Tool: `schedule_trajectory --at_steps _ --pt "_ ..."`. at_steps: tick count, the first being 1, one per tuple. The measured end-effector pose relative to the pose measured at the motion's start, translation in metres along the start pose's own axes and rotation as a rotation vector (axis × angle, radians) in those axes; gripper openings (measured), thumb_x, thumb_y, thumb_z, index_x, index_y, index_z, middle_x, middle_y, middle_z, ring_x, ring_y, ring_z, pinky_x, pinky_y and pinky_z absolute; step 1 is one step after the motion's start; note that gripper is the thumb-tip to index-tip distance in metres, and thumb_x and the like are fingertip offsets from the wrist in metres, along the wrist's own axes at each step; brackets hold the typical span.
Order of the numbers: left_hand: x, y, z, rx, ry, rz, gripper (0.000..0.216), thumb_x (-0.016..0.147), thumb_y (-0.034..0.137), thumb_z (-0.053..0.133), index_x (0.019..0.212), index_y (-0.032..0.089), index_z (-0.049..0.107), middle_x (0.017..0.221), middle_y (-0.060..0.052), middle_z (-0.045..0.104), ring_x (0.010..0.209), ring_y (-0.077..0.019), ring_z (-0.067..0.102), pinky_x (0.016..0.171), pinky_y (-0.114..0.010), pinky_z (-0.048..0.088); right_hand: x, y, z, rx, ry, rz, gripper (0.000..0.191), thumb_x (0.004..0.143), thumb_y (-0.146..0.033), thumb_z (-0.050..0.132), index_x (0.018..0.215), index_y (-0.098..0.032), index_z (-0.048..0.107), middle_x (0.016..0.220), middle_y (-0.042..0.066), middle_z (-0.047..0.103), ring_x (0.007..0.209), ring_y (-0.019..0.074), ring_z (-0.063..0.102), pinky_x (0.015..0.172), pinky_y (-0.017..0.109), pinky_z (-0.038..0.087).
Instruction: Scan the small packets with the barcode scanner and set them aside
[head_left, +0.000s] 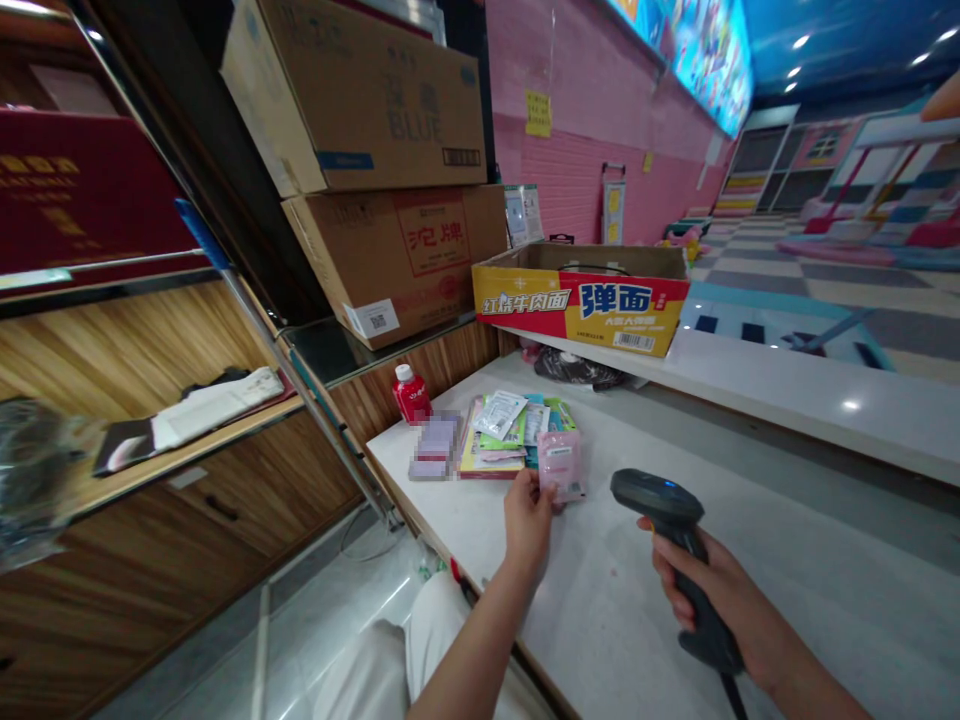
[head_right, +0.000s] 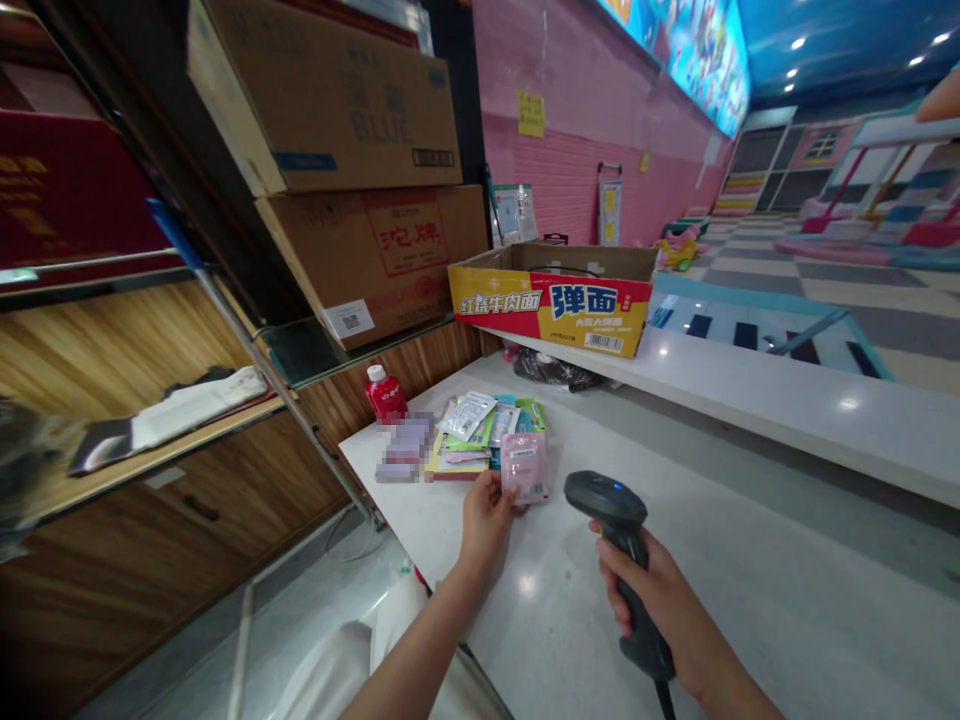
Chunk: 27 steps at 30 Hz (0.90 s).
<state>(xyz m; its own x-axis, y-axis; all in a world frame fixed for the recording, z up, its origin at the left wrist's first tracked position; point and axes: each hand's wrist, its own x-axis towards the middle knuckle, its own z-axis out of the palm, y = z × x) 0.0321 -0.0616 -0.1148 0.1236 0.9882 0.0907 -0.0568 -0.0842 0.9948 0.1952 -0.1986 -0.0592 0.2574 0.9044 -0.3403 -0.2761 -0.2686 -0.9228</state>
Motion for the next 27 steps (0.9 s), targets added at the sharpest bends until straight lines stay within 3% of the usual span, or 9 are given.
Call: schedule_trajectory --at_steps 5,13,21,27 --pt "-0.003 0.006 0.002 -0.113 0.06 -0.065 0.029 0.073 0.04 0.064 0.083 0.017 0.049 0.079 -0.005 0.065 0.07 -0.0173 0.065 0.06 -0.03 0.055 -0.006 0.015 0.002 -0.138 -0.044 0.064 0.048 0.073 -0.054 0.067 0.104 -0.019 0.051 0.052 -0.01 0.049 0.034 0.0071 0.041 0.032 0.02 0.036" --pt "0.0 0.007 0.001 -0.079 0.058 -0.072 0.021 0.074 0.032 0.064 0.077 0.019 0.047 0.073 0.002 0.059 0.068 -0.0125 0.06 0.064 -0.028 0.056 -0.015 0.003 0.01 -0.217 -0.014 0.04 0.038 0.078 -0.053 0.061 0.095 -0.02 0.053 0.048 -0.01 0.046 0.034 0.0066 0.037 0.035 0.02 0.037" --pt "0.0 0.009 0.002 -0.113 0.016 -0.091 0.032 0.073 0.041 0.067 0.085 0.017 0.049 0.082 -0.005 0.066 0.069 -0.0153 0.065 0.061 -0.028 0.056 -0.014 0.003 0.007 -0.165 -0.018 0.015 0.037 0.077 -0.051 0.064 0.095 -0.02 0.054 0.051 -0.01 0.048 0.034 0.0065 0.038 0.034 0.02 0.037" --pt "-0.01 0.015 0.013 -0.123 -0.082 -0.165 0.035 0.067 0.039 0.073 0.084 0.015 0.054 0.078 -0.005 0.066 0.067 -0.0163 0.065 0.058 -0.029 0.057 -0.009 -0.018 -0.006 0.019 0.113 -0.021 0.047 0.069 -0.05 0.074 0.1 -0.02 0.056 0.056 -0.009 0.051 0.037 0.0068 0.043 0.034 0.02 0.037"
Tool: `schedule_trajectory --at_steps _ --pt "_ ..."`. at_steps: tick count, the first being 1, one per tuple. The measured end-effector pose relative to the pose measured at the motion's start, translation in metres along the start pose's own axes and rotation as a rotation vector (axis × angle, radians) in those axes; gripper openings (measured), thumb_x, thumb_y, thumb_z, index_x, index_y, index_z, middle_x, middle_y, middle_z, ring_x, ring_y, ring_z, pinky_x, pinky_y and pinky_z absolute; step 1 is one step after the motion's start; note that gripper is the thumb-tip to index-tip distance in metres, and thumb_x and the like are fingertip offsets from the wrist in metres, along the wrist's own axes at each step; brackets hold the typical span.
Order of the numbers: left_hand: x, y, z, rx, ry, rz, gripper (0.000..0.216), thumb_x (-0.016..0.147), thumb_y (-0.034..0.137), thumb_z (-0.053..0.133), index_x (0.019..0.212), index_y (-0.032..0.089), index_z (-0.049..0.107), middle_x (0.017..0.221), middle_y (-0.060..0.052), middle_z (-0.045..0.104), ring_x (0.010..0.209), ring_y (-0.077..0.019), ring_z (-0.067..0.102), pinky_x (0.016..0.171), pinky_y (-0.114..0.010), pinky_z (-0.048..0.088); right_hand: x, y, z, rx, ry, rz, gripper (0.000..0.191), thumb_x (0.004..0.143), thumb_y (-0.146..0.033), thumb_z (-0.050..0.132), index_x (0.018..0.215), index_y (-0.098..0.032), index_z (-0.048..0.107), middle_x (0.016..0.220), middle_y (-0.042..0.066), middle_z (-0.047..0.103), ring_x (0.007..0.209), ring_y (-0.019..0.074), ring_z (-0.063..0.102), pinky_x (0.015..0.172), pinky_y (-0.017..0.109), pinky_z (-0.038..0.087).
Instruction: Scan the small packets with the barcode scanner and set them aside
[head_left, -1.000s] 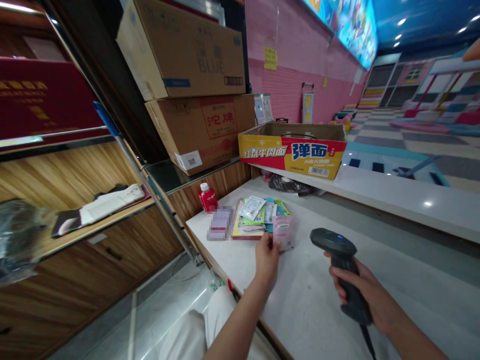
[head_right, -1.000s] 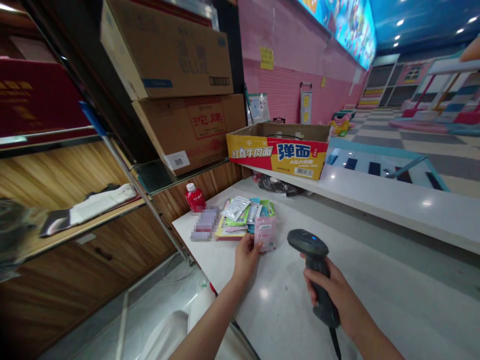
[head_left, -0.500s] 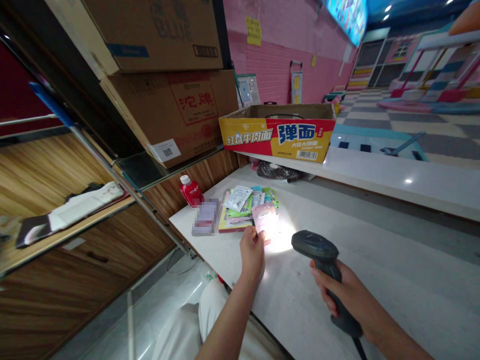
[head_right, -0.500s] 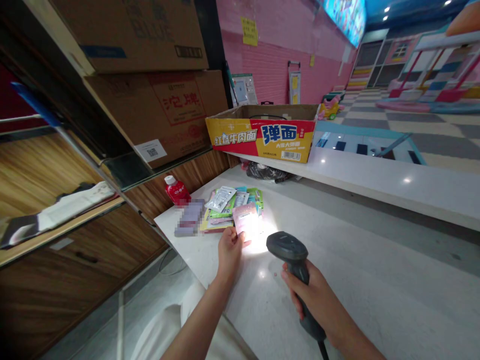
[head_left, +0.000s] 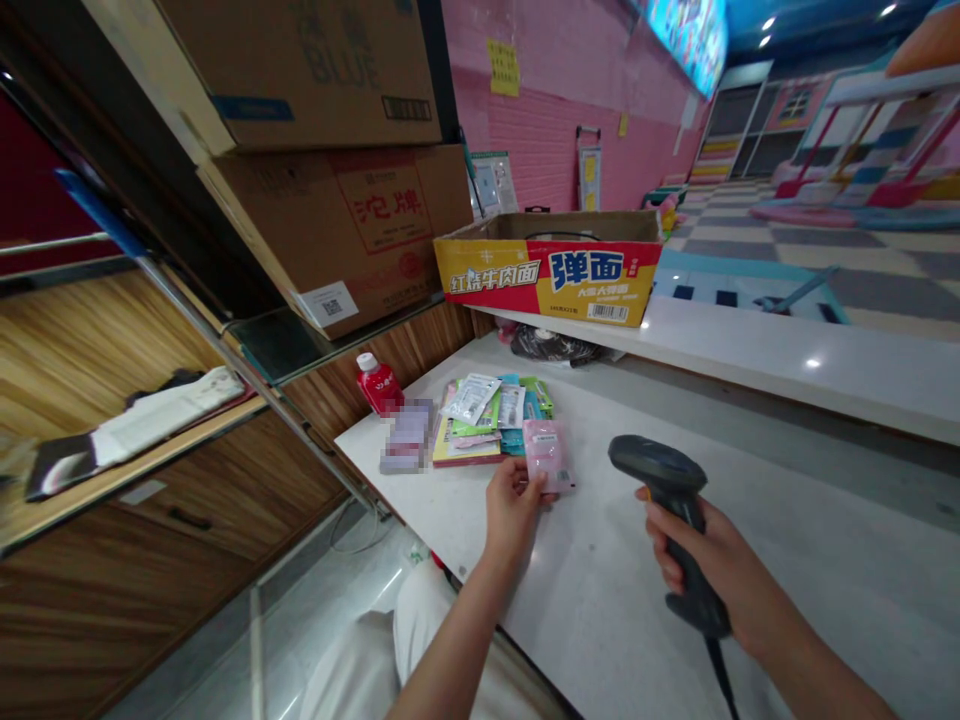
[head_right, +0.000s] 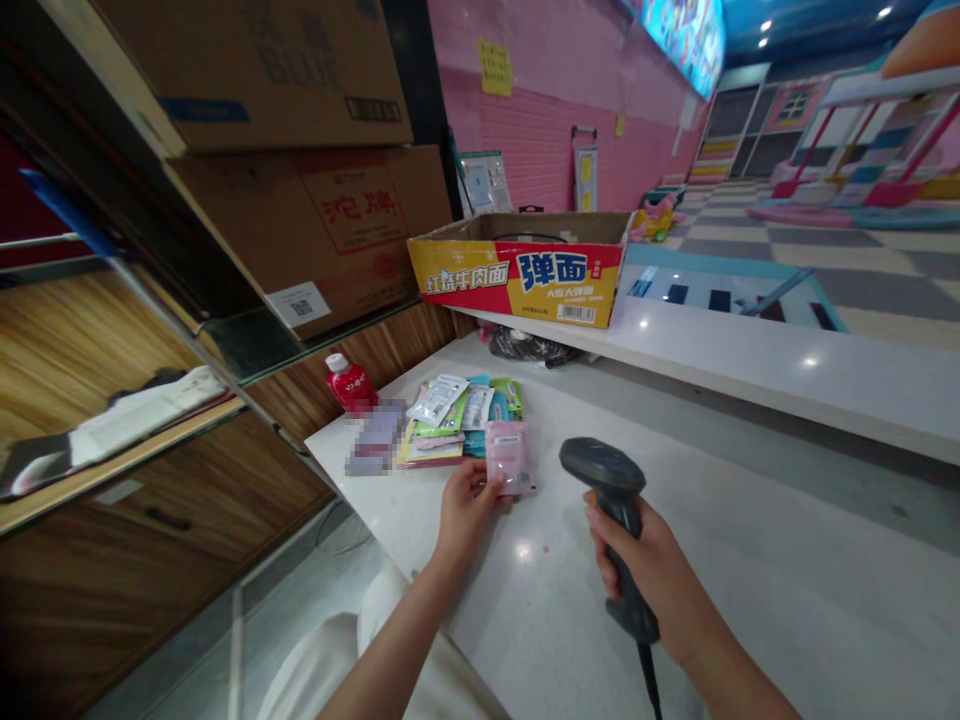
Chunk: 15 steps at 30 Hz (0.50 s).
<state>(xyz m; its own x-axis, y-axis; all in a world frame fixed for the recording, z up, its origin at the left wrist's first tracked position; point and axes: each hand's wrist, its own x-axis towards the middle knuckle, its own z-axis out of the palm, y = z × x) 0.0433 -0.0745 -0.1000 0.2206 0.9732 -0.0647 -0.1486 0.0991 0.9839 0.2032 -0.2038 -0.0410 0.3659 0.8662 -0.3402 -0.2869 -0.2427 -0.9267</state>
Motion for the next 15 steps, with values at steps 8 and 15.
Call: schedule_trajectory --at_steps 8,15 --pt "0.005 -0.011 0.051 0.337 -0.12 -0.04 0.022 0.08 0.025 0.06 0.098 0.013 0.059 0.077 -0.007 0.066 0.068 -0.0189 0.066 0.068 -0.035 0.055 0.001 -0.032 -0.026 0.179 0.117 -0.117 0.044 0.063 -0.042 0.082 0.094 -0.021 0.06 0.058 -0.006 0.055 0.04 0.0076 0.045 0.036 0.02 0.038" --pt "-0.017 0.002 0.052 1.169 -0.314 0.403 0.026 0.086 0.019 0.052 0.11 0.017 0.063 0.114 -0.014 0.06 0.11 -0.0262 0.054 0.097 -0.041 0.043 0.007 -0.041 -0.043 0.228 0.158 -0.159 0.037 0.065 -0.038 0.081 0.093 -0.022 0.063 0.059 -0.005 0.055 0.042 0.008 0.046 0.036 0.02 0.04"
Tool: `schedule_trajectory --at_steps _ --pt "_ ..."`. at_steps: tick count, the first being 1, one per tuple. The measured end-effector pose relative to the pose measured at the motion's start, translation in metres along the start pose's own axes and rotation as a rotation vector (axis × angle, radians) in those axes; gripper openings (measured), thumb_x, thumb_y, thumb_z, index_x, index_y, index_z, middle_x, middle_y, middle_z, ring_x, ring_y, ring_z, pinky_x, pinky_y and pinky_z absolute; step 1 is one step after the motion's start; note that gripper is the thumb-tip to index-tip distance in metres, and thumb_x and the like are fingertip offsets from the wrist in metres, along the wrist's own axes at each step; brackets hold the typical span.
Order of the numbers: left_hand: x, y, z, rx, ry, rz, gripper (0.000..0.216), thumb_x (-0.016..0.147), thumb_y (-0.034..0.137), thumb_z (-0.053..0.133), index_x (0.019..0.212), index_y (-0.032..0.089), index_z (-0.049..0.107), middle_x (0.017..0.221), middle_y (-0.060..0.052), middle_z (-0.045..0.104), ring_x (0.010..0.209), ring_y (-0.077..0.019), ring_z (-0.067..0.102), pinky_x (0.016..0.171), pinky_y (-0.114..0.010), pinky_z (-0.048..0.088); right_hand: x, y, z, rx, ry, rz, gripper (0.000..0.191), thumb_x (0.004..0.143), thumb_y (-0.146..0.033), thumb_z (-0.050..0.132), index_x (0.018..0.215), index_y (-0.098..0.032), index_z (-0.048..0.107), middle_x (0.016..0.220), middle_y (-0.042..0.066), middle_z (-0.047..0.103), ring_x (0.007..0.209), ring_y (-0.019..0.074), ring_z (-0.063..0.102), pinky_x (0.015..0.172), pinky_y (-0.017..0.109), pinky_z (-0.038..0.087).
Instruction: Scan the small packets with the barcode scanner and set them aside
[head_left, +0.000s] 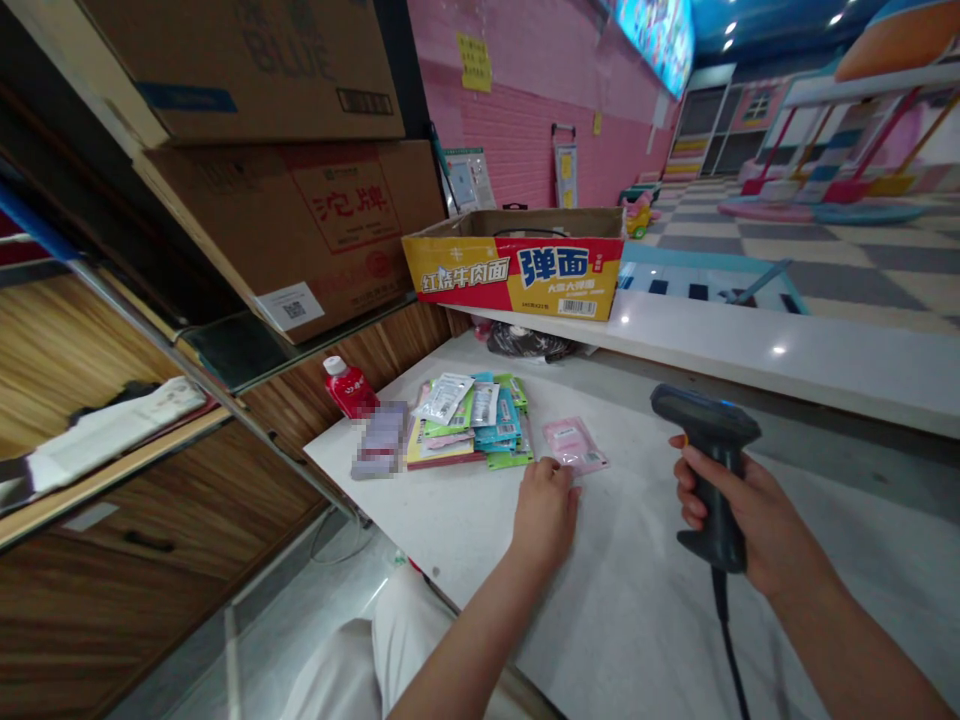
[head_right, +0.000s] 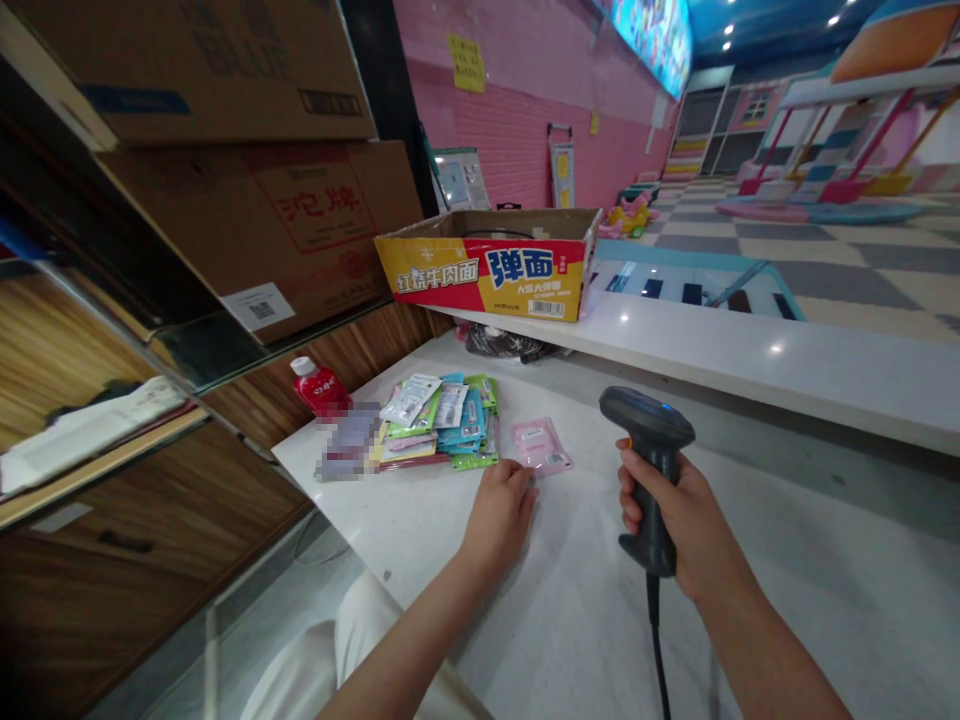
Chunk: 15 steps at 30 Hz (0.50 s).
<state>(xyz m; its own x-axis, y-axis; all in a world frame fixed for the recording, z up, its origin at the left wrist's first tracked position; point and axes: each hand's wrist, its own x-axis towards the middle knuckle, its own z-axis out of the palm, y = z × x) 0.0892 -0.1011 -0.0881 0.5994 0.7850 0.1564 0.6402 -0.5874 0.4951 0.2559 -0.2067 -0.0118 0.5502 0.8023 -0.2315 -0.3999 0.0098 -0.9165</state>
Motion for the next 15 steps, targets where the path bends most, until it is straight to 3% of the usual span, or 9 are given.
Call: schedule_trajectory --at_steps 4,11,15 --pt "0.007 0.009 0.015 0.14 -0.073 0.102 0.044 0.088 0.032 0.055 0.128 0.017 0.053 0.137 -0.017 0.048 0.127 -0.0304 0.043 0.108 -0.049 0.033 0.002 -0.003 -0.001 0.01 0.019 0.003 0.039 0.063 -0.039 0.082 0.092 -0.022 0.063 0.059 -0.006 0.055 0.042 0.0074 0.045 0.036 0.019 0.039" --pt "0.053 0.023 0.034 0.139 -0.126 0.182 0.048 0.089 0.039 0.053 0.128 0.013 0.053 0.142 -0.021 0.043 0.134 -0.0327 0.037 0.112 -0.053 0.025 0.004 -0.003 -0.001 0.022 0.012 0.006 0.039 0.064 -0.038 0.082 0.092 -0.021 0.062 0.058 -0.006 0.056 0.041 0.0074 0.046 0.036 0.019 0.04" --pt "0.061 0.019 0.035 0.111 -0.15 0.224 0.049 0.089 0.037 0.053 0.132 0.015 0.05 0.145 -0.019 0.041 0.137 -0.0312 0.034 0.112 -0.053 0.026 0.007 0.0 -0.004 0.01 0.031 0.021 0.041 0.062 -0.039 0.083 0.091 -0.021 0.062 0.059 -0.005 0.056 0.042 0.0073 0.046 0.036 0.019 0.04"
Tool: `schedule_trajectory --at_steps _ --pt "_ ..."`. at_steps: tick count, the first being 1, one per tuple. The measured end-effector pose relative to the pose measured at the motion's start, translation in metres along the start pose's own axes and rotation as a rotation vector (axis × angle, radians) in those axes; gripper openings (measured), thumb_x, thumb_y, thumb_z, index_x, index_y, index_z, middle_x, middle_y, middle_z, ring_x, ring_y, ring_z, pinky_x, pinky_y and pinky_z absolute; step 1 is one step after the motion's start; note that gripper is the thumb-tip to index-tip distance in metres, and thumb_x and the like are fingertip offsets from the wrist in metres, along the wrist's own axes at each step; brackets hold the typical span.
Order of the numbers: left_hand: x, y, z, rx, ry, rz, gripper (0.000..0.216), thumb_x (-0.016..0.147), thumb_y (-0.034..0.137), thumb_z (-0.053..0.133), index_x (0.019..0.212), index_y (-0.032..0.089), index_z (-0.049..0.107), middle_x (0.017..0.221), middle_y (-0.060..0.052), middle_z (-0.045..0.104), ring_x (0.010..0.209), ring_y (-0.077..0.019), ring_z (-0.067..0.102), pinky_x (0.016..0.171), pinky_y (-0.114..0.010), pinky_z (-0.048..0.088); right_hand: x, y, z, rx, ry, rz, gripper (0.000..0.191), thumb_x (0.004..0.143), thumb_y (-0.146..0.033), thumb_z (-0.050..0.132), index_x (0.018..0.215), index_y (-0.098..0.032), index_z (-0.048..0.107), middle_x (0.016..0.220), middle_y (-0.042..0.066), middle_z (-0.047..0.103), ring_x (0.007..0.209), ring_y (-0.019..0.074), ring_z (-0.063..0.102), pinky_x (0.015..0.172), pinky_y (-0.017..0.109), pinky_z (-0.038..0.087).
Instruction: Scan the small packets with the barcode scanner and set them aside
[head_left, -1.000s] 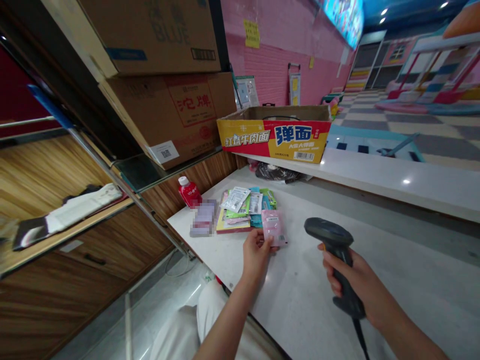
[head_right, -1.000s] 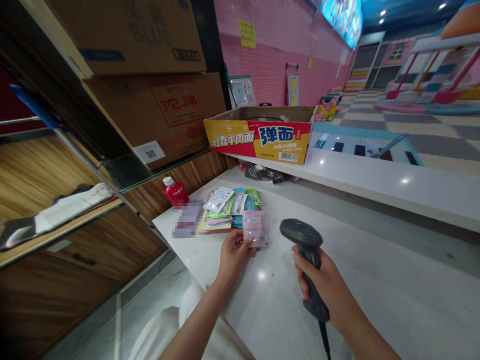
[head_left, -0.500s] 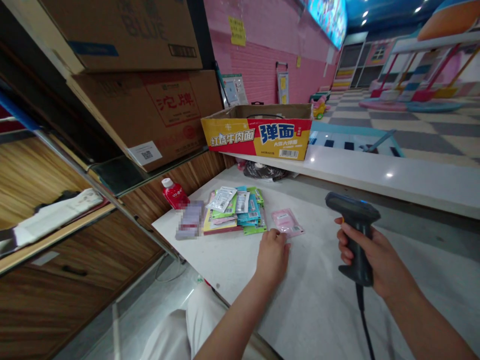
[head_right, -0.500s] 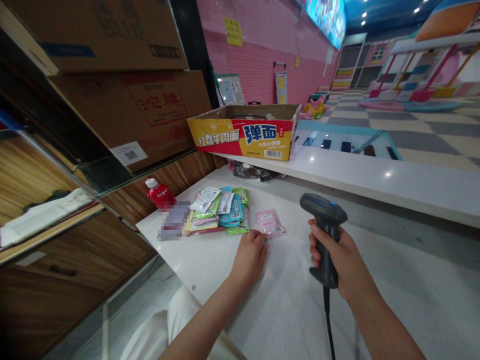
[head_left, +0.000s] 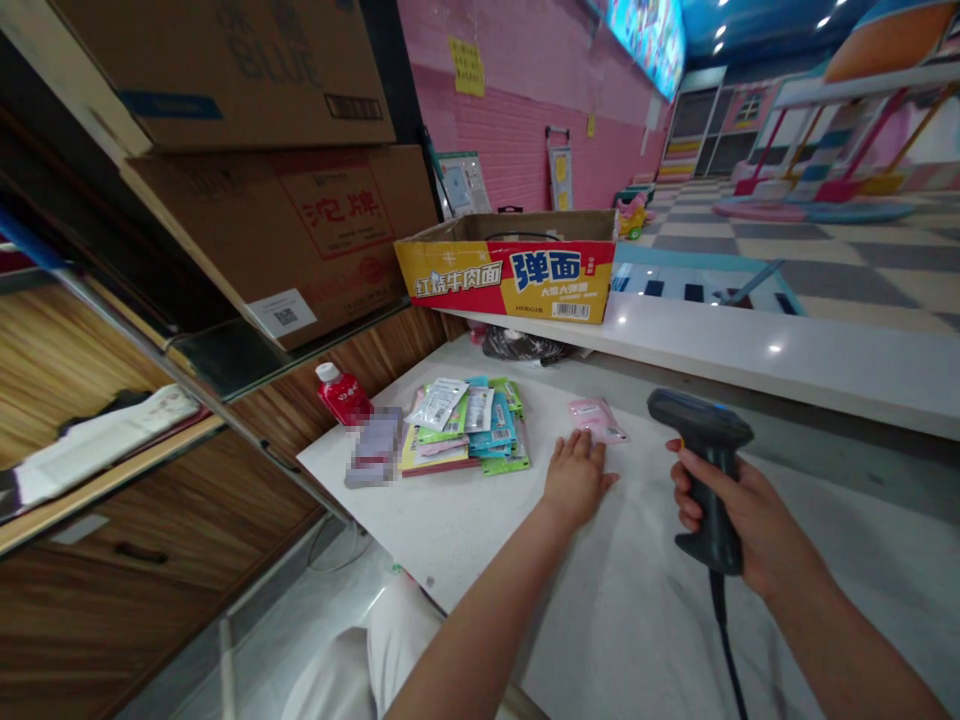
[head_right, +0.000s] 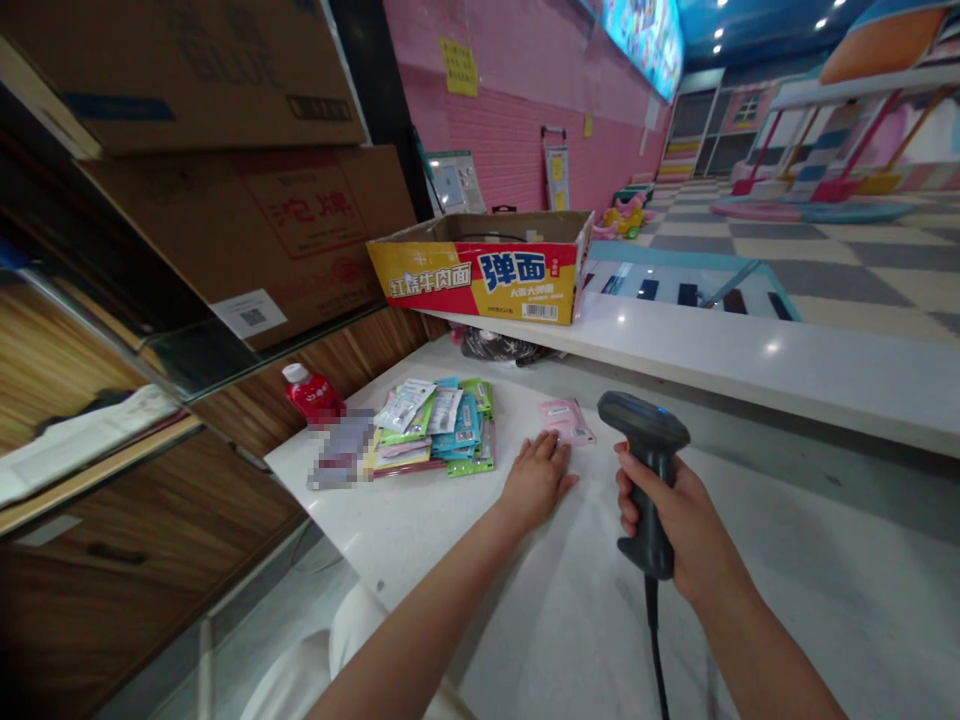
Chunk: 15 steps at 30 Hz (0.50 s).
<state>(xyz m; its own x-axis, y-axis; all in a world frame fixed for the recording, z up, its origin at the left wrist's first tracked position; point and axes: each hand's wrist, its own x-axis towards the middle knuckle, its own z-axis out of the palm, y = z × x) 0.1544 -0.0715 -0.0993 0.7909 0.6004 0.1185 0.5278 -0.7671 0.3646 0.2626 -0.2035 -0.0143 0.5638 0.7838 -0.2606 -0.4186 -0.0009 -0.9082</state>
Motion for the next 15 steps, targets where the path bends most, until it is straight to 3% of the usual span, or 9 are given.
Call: schedule_trajectory --at_steps 3,6,9,15 --pt "-0.006 -0.008 -0.004 0.029 0.021 -0.004 0.048 0.089 0.036 0.053 0.131 0.013 0.051 0.143 -0.02 0.044 0.137 -0.0308 0.034 0.113 -0.052 0.026 0.004 0.006 -0.003 -0.013 0.01 0.019 0.042 0.061 -0.039 0.084 0.091 -0.021 0.061 0.059 -0.005 0.056 0.042 0.0074 0.046 0.035 0.019 0.04" --pt "-0.012 -0.023 -0.015 0.16 0.073 -0.015 0.031 0.091 0.022 0.046 0.116 0.012 0.062 0.136 -0.018 0.052 0.136 -0.0301 0.037 0.114 -0.054 0.021 0.009 0.016 -0.004 -0.036 0.008 0.047 0.042 0.062 -0.04 0.083 0.092 -0.02 0.062 0.059 -0.005 0.056 0.043 0.0075 0.047 0.035 0.019 0.04" --pt "-0.013 -0.043 -0.028 0.332 0.135 -0.042 0.033 0.09 0.01 0.039 0.106 0.012 0.068 0.128 -0.017 0.058 0.135 -0.0301 0.038 0.115 -0.059 0.013 0.012 0.024 -0.004 -0.067 0.012 0.062 0.043 0.061 -0.041 0.084 0.092 -0.02 0.062 0.059 -0.005 0.057 0.043 0.0075 0.047 0.036 0.019 0.041" --pt "-0.014 -0.07 -0.036 0.406 0.166 -0.043 0.033 0.087 0.012 0.044 0.106 0.013 0.071 0.122 -0.017 0.063 0.135 -0.0315 0.037 0.115 -0.061 0.012 0.011 0.027 -0.003 -0.058 0.003 0.076 0.045 0.061 -0.041 0.084 0.094 -0.02 0.063 0.06 -0.005 0.057 0.044 0.0074 0.048 0.036 0.019 0.041"
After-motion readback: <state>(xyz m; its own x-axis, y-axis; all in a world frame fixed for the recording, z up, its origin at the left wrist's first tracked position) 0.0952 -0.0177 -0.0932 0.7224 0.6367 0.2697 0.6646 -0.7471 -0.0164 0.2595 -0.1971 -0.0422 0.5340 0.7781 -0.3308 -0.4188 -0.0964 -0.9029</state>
